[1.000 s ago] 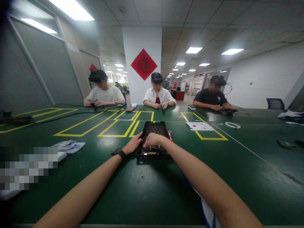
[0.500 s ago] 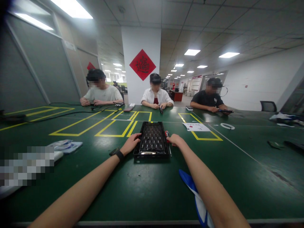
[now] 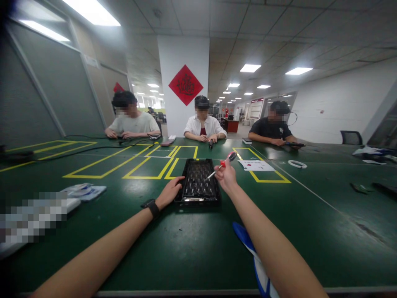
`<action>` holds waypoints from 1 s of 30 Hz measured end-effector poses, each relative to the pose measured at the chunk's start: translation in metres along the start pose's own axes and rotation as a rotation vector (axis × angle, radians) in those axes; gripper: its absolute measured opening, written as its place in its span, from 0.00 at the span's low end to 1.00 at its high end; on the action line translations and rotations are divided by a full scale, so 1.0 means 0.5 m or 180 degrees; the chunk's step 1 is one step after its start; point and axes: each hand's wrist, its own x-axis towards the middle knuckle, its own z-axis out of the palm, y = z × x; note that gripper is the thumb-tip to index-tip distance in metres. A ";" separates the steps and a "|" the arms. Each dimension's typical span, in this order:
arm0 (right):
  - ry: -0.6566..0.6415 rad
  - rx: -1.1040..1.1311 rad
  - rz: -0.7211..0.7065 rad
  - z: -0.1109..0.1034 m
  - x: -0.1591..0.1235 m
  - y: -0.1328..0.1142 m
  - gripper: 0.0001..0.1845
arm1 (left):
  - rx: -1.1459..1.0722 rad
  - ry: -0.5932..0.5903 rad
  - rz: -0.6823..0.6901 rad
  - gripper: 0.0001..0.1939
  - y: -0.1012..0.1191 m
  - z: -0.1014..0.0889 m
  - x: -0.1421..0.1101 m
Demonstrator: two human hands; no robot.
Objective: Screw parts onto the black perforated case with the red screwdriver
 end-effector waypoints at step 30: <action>-0.1198 0.1434 -0.0421 0.106 -0.088 0.020 0.17 | -0.0472 -0.0641 0.0856 0.13 0.087 -0.018 -0.028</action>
